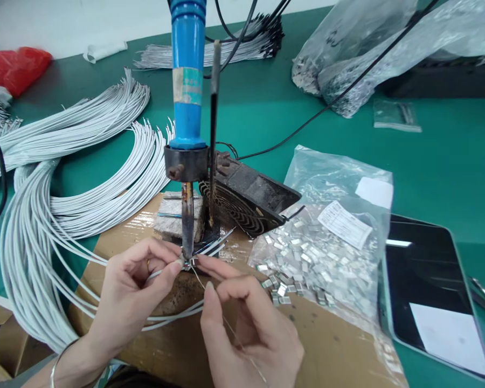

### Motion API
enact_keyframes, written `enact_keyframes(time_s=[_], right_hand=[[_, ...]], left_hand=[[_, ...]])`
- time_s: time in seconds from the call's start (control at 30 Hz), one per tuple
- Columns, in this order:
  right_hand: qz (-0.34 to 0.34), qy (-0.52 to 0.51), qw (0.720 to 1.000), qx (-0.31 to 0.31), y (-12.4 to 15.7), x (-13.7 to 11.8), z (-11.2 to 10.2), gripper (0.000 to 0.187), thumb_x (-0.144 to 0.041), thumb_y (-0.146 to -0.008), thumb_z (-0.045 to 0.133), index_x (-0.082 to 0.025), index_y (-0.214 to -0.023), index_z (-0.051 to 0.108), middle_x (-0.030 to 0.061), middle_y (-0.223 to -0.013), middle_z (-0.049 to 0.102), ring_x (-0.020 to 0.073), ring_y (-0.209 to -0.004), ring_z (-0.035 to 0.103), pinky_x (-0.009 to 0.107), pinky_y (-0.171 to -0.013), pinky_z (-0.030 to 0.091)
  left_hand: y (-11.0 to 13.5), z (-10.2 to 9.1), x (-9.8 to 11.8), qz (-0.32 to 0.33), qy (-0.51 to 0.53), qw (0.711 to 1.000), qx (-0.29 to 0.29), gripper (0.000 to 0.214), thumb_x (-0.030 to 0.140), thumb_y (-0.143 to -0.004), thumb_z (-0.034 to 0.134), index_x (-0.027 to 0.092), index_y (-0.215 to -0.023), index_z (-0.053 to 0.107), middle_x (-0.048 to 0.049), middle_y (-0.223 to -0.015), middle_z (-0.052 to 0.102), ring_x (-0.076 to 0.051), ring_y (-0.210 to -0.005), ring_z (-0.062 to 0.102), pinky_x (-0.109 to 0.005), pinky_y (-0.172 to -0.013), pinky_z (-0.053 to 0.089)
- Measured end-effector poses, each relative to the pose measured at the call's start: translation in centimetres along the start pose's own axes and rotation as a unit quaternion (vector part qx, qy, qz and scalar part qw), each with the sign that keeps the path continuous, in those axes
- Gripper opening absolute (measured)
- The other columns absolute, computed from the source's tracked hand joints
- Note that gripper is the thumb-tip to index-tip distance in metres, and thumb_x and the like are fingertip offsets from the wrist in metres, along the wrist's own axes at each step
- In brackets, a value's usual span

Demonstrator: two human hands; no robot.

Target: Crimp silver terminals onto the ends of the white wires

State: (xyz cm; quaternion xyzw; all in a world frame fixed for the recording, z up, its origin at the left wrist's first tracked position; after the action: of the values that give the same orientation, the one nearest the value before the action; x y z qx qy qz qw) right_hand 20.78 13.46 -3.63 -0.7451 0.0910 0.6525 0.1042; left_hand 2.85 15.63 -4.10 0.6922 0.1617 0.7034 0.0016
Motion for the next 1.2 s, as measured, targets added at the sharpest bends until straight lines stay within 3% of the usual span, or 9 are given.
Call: enact_keyframes(time_s=[0.17, 0.53, 1.2], right_hand=[[-0.046, -0.005, 0.998, -0.045, -0.4, -0.6, 0.4, 0.022, -0.015, -0.093, 0.069, -0.024, -0.075, 0.063, -0.0019, -0.109, 0.084, 0.0094, -0.098, 0.081, 0.008, -0.089, 0.057], [-0.052, -0.015, 0.998, -0.028, -0.5, -0.6, 0.3, 0.021, -0.013, -0.091, 0.072, -0.023, -0.075, 0.064, 0.0019, -0.108, 0.085, 0.0131, -0.091, 0.083, 0.012, -0.083, 0.062], [-0.052, -0.026, 0.998, -0.019, -0.3, -0.7, 0.3, 0.020, -0.013, -0.090, 0.073, -0.023, -0.075, 0.064, 0.0004, -0.107, 0.084, 0.0102, -0.089, 0.082, 0.009, -0.084, 0.060]], left_hand=[[0.2, 0.1, 0.3, 0.008, -0.008, 1.000, 0.005, 0.012, 0.011, -0.080, 0.072, 0.014, -0.071, 0.065, -0.0048, -0.087, 0.074, -0.001, -0.048, 0.037, -0.014, -0.043, 0.024], [0.0, 0.4, 1.2, 0.008, -0.042, 0.999, 0.004, 0.012, 0.011, -0.075, 0.072, 0.014, -0.068, 0.062, -0.0054, -0.083, 0.071, -0.002, -0.047, 0.039, -0.015, -0.043, 0.026], [0.4, 0.0, 0.4, 0.023, -0.028, 0.999, 0.011, 0.012, 0.011, -0.082, 0.071, 0.014, -0.073, 0.065, -0.0043, -0.089, 0.074, -0.001, -0.048, 0.035, -0.016, -0.044, 0.023]])
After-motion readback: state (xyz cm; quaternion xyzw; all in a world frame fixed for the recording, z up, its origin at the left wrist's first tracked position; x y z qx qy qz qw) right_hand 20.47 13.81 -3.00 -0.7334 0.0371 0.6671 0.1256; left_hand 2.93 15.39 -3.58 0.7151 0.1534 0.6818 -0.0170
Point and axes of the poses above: each hand's wrist, its own y-axis away from the middle knuckle, its own z-axis out of the palm, x = y × z, the point moved 9 cm from there along -y, towards the middle knuckle
